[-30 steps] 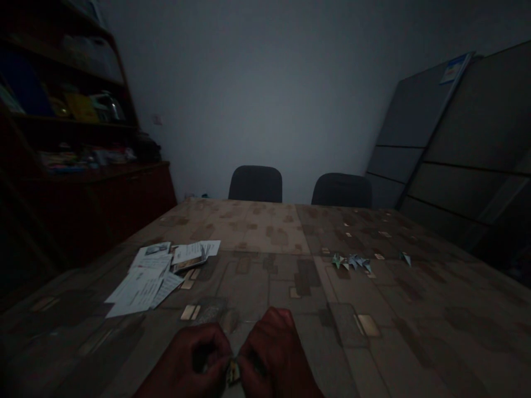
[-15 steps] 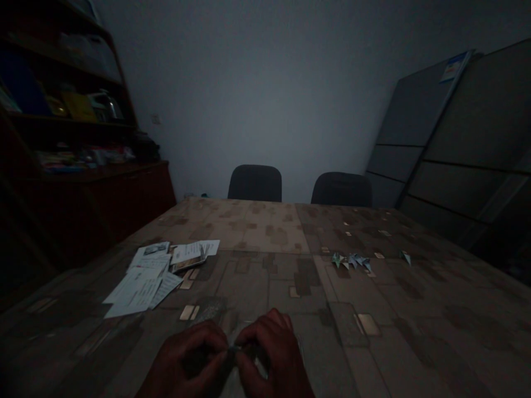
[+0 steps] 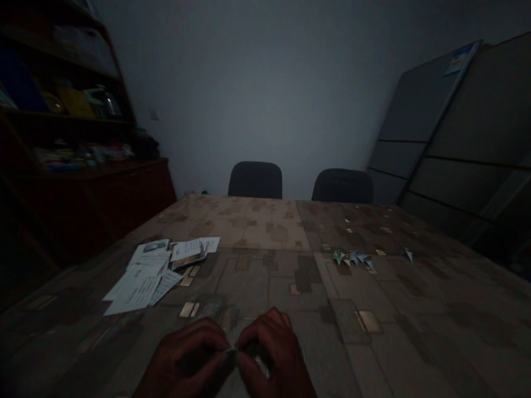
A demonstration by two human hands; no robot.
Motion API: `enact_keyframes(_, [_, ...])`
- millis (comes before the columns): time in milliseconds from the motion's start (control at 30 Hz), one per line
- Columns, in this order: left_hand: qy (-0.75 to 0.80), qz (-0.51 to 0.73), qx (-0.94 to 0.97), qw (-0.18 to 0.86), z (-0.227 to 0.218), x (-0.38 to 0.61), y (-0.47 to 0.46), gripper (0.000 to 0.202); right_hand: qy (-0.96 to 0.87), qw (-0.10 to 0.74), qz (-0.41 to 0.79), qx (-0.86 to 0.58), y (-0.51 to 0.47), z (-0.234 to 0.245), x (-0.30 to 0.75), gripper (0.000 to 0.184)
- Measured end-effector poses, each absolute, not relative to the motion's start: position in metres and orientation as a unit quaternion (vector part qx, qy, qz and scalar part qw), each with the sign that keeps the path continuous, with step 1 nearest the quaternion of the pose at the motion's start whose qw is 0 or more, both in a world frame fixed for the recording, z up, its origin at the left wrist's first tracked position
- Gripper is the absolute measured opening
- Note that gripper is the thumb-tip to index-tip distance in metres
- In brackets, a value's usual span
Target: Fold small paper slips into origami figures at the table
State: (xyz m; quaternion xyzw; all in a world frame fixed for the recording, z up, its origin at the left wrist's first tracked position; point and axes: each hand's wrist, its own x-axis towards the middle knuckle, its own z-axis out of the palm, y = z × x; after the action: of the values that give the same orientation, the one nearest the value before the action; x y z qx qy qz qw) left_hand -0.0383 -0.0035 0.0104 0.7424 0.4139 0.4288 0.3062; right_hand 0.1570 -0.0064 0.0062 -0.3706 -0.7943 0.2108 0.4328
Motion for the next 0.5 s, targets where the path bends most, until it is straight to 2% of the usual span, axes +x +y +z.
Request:
enact_keyframes(333, [0.462, 0.420, 0.676, 0.391, 0.013, -0.030, -0.004, 0.008, -0.778, 0.438, 0.208, -0.400, -0.006, 0.004, 0.156, 0.010])
enact_keyframes(500, [0.455, 0.439, 0.658, 0.410, 0.010, -0.027, -0.005, 0.014, -0.798, 0.440, 0.172, -0.374, -0.006, 0.005, 0.152, 0.009])
